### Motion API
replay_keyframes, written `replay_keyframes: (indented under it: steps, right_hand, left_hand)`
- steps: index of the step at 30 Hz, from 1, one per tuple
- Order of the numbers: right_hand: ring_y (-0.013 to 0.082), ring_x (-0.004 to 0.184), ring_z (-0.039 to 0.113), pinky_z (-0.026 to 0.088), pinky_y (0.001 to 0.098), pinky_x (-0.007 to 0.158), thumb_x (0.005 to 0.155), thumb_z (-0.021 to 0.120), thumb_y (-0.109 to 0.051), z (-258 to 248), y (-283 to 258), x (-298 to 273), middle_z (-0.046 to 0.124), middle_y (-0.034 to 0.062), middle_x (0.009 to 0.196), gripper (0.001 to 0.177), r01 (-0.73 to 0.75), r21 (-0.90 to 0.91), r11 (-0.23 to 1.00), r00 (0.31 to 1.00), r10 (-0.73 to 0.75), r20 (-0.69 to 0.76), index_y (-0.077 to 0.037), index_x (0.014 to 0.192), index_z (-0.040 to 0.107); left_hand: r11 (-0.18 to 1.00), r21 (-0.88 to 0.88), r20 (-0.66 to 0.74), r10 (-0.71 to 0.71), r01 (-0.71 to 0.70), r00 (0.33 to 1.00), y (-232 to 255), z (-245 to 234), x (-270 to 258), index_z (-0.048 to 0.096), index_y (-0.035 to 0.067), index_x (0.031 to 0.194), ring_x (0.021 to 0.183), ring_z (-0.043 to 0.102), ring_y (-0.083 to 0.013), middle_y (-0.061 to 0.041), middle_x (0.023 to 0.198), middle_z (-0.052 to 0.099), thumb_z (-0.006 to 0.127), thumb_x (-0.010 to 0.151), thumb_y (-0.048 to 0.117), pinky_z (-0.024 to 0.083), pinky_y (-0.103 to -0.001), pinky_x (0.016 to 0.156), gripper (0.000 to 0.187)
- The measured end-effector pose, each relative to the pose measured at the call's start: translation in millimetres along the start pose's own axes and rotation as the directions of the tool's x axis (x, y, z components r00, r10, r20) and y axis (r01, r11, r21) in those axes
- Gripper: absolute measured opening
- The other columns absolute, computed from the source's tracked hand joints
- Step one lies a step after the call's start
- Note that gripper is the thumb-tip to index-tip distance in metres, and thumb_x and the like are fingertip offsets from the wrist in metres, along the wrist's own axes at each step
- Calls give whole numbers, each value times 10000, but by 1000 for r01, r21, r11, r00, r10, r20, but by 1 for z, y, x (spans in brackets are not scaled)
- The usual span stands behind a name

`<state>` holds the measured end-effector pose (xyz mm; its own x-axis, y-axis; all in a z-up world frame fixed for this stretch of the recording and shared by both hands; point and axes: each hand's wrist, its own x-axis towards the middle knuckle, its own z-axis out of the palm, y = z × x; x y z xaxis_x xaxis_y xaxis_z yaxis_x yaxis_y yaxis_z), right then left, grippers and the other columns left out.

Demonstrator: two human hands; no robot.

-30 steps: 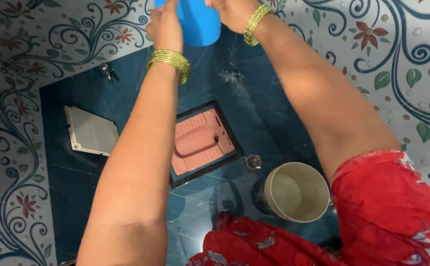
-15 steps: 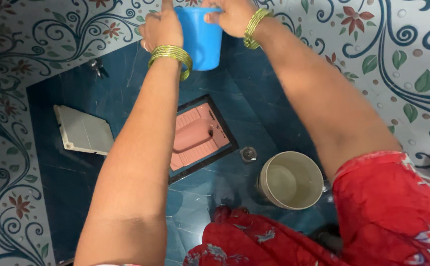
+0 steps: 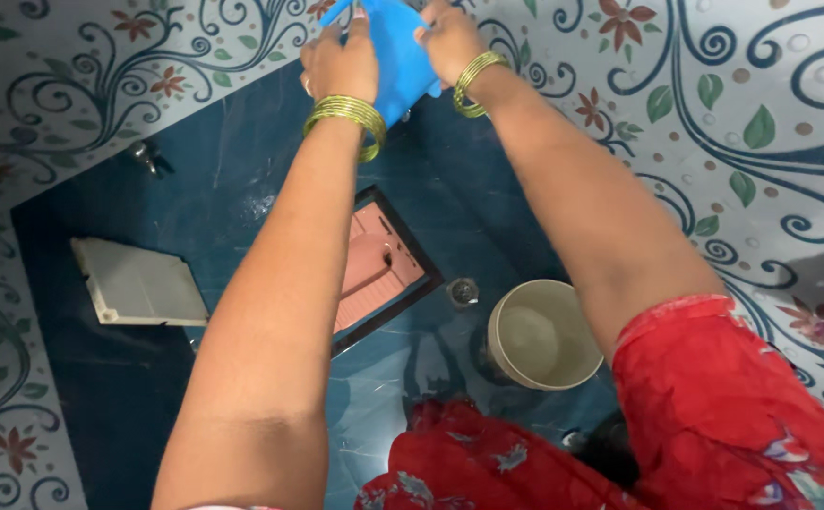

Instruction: The person cleans a bathroom by pouring water from a small blue bucket into a larger white bucket and onto the floor and a squat toilet, then scrubs a faucet with a sponge.

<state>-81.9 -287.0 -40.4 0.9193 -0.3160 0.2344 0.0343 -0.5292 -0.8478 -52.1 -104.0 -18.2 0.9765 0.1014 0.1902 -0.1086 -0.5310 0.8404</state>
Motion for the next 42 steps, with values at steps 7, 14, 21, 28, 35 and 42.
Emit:
replay_keyframes:
  steps: [7,14,21,28,35,42]
  right_hand:
    - [312,630,711,564,417,633,1062,560,-323,-91,94,56,716,234,761,385,-53,-509,859,998,29,-54,16,936,691]
    - [340,671,709,560,446,652,1049,562,-311,-178,93,-17,717,239,804,351,-155,-717,680,988,104,-115,5,985,701]
    - [367,711,707,556,475,670,1035,563,-300,-263,88,-103,717,243,847,328,-265,-803,533,962,197,-187,-7,1034,710]
    - [395,752,705,552,505,689,1022,564,-288,-261,49,-185,717,248,890,317,-300,-832,467,949,233,-211,-19,1083,719]
    - [416,795,695,538,523,687,968,653,-311,-247,3,-235,725,229,920,340,15,-804,594,989,-128,-76,-49,1172,726]
    - [347,878,719,569,459,780,884,745,-183,-212,-75,-290,732,178,930,283,113,-740,663,991,-23,131,-104,1156,738]
  left_hand:
    - [985,-73,81,161,-156,984,37,36,-18,668,96,1297,1307,527,-416,-234,1412,555,532,914,611,356,-458,1133,656]
    - [904,-299,418,411,-305,810,89,64,-75,646,63,1331,1267,584,-453,-304,1308,647,539,896,577,443,-462,1086,681]
    - [751,-560,455,632,-350,628,110,54,-142,567,80,1426,1253,577,-461,-290,1364,597,524,903,650,437,-509,1038,775]
    - [870,-407,608,485,-278,629,116,35,-170,523,95,1436,1226,563,-466,-296,1324,577,536,860,678,448,-496,1026,820]
    - [781,-447,504,623,-437,598,103,53,-186,519,43,1419,1232,615,-402,-249,1356,599,758,837,481,483,-436,1071,767]
    - [499,-430,477,833,-753,280,80,39,-220,619,101,1278,1241,516,-448,-218,1379,524,914,666,320,432,-530,1006,714]
